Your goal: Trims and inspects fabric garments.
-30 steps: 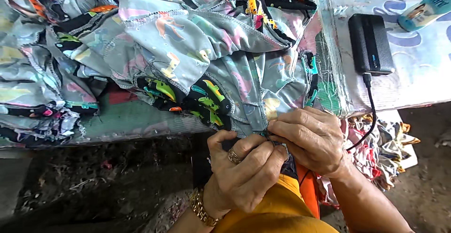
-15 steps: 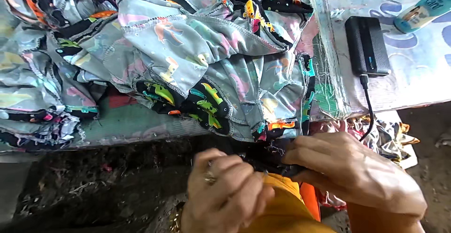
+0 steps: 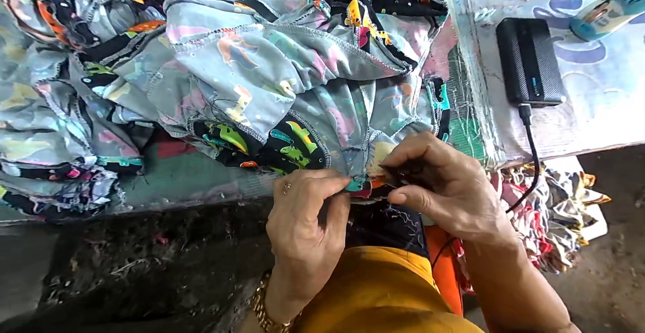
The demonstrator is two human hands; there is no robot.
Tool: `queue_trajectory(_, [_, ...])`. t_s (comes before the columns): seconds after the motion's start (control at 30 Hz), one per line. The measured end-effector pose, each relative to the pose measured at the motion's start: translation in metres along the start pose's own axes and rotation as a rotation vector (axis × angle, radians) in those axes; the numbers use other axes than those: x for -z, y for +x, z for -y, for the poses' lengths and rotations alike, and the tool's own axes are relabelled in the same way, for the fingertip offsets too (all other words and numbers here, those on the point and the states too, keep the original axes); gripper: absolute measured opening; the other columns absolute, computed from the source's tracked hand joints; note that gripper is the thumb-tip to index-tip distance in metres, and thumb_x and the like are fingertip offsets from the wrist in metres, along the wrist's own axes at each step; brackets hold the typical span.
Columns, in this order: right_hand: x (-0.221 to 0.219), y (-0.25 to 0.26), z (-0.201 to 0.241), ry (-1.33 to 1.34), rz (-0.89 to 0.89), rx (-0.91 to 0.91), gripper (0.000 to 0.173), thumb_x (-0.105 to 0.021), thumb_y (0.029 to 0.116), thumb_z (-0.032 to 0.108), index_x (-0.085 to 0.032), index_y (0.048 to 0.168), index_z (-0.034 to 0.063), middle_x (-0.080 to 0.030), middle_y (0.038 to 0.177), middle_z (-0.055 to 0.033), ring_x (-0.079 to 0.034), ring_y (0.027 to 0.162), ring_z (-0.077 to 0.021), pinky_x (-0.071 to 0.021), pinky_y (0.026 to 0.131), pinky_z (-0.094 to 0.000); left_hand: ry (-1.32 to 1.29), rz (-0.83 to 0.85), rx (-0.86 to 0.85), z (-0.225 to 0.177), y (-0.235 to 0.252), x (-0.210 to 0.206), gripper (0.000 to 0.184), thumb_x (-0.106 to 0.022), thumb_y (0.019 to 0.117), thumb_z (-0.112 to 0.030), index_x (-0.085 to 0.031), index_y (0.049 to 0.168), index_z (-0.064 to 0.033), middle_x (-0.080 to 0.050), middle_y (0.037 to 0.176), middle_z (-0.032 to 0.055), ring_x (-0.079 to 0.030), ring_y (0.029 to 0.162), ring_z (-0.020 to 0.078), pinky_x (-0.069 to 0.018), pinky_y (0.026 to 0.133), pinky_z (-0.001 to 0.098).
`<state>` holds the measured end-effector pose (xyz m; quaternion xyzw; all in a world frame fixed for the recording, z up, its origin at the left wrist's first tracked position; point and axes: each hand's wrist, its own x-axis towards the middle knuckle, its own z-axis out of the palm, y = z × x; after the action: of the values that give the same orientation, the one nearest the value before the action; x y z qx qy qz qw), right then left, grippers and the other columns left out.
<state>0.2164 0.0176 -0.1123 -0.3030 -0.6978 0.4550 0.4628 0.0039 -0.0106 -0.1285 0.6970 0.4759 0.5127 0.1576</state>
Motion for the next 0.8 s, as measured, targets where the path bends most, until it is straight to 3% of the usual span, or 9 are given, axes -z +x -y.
queue_trajectory(0.1, [-0.005, -0.003, 0.004, -0.449, -0.018, 0.083, 0.027, -0.073, 0.0941, 0.026, -0.064, 0.112, 0.0071, -0.063, 0.093, 0.0016, -0.058, 0.076, 0.0002, -0.0495, 0.063, -0.0135, -0.021, 0.016, 0.014, 0.0, 0.0, -0.002, 0.003, -0.065, 0.0975, -0.014, -0.066, 0.1, -0.0133, -0.071, 0.103, -0.0053, -0.064, 0.104, 0.0035, -0.0477, 0.098, 0.0286])
queue_trajectory(0.2, [-0.006, -0.005, -0.001, -0.746, -0.065, 0.178, 0.011, -0.063, 0.0961, 0.015, -0.07, 0.101, 0.0086, -0.062, 0.085, -0.004, -0.059, 0.068, -0.0095, -0.0443, 0.053, -0.023, 0.084, 0.035, -0.062, -0.001, 0.003, -0.002, 0.005, -0.063, 0.1004, -0.017, -0.066, 0.102, -0.0135, -0.071, 0.101, -0.0035, -0.063, 0.103, 0.0052, -0.0444, 0.098, 0.0314])
queue_trajectory(0.3, [0.004, -0.002, 0.002, -0.606, -0.037, 0.167, 0.009, -0.061, 0.0968, 0.01, -0.07, 0.098, 0.0079, -0.063, 0.095, -0.0034, -0.061, 0.081, -0.0053, -0.0498, 0.064, -0.0175, 0.197, 0.07, -0.146, -0.005, 0.007, -0.001, 0.009, -0.062, 0.1026, -0.02, -0.067, 0.102, -0.0127, -0.071, 0.096, -0.001, -0.063, 0.096, 0.0081, -0.0399, 0.095, 0.0345])
queue_trajectory(0.4, [0.017, 0.005, 0.008, -0.36, 0.024, 0.122, 0.011, -0.058, 0.0996, 0.008, -0.067, 0.096, 0.0044, -0.066, 0.098, -0.0018, -0.064, 0.092, -0.0037, -0.0551, 0.077, -0.0169, 0.252, 0.082, -0.194, -0.007, 0.013, 0.003, 0.026, -0.058, 0.1048, -0.032, -0.065, 0.092, -0.011, -0.068, 0.082, 0.0014, -0.062, 0.085, 0.009, -0.038, 0.097, 0.0361])
queue_trajectory(0.5, [0.021, 0.013, 0.011, -0.324, 0.054, 0.082, 0.011, -0.055, 0.0999, 0.009, -0.065, 0.095, 0.0053, -0.063, 0.088, 0.0023, -0.061, 0.08, 0.0011, -0.0518, 0.069, -0.0129, 0.308, 0.08, -0.241, -0.013, 0.02, -0.001, 0.035, -0.064, 0.0976, -0.05, -0.062, 0.103, -0.0149, -0.066, 0.102, 0.0014, -0.059, 0.106, 0.0131, -0.0357, 0.102, 0.0382])
queue_trajectory(0.6, [0.021, 0.019, 0.014, -0.315, 0.049, 0.078, 0.011, -0.055, 0.0993, 0.009, -0.065, 0.096, 0.0059, -0.062, 0.086, 0.0034, -0.06, 0.077, 0.0017, -0.0511, 0.067, -0.0122, 0.258, 0.051, -0.293, -0.018, 0.027, -0.013, 0.022, -0.069, 0.0976, -0.026, -0.062, 0.112, -0.01, -0.07, 0.118, 0.0056, -0.061, 0.118, 0.0152, -0.039, 0.105, 0.0385])
queue_trajectory(0.67, [0.023, 0.023, 0.018, -0.26, 0.04, 0.063, 0.01, -0.055, 0.0999, 0.008, -0.064, 0.096, 0.0057, -0.06, 0.083, 0.0039, -0.058, 0.073, 0.0024, -0.0496, 0.064, -0.011, 0.096, 0.037, -0.226, -0.019, 0.031, -0.015, 0.011, -0.061, 0.1013, -0.012, -0.062, 0.112, -0.008, -0.074, 0.114, 0.004, -0.065, 0.113, 0.0099, -0.0463, 0.101, 0.0312])
queue_trajectory(0.73, [0.027, 0.026, 0.019, -0.196, 0.029, 0.044, 0.009, -0.054, 0.0998, 0.006, -0.062, 0.096, 0.0053, -0.059, 0.081, 0.0044, -0.056, 0.071, 0.0033, -0.0483, 0.062, -0.0099, -0.209, 0.1, -0.012, -0.022, 0.037, -0.01, 0.013, -0.059, 0.1023, -0.011, -0.063, 0.115, -0.0114, -0.072, 0.109, -0.0031, -0.068, 0.1, 0.0018, -0.0563, 0.088, 0.0194])
queue_trajectory(0.8, [0.026, 0.029, 0.015, -0.198, 0.004, 0.029, 0.009, -0.055, 0.1, 0.006, -0.063, 0.097, 0.006, -0.06, 0.08, 0.0047, -0.057, 0.069, 0.0026, -0.0492, 0.061, -0.0111, -0.614, 0.186, 0.257, -0.021, 0.047, -0.003, 0.018, -0.063, 0.0976, -0.01, -0.066, 0.114, -0.016, -0.071, 0.1, -0.0046, -0.069, 0.088, 0.0041, -0.0598, 0.08, 0.0226])
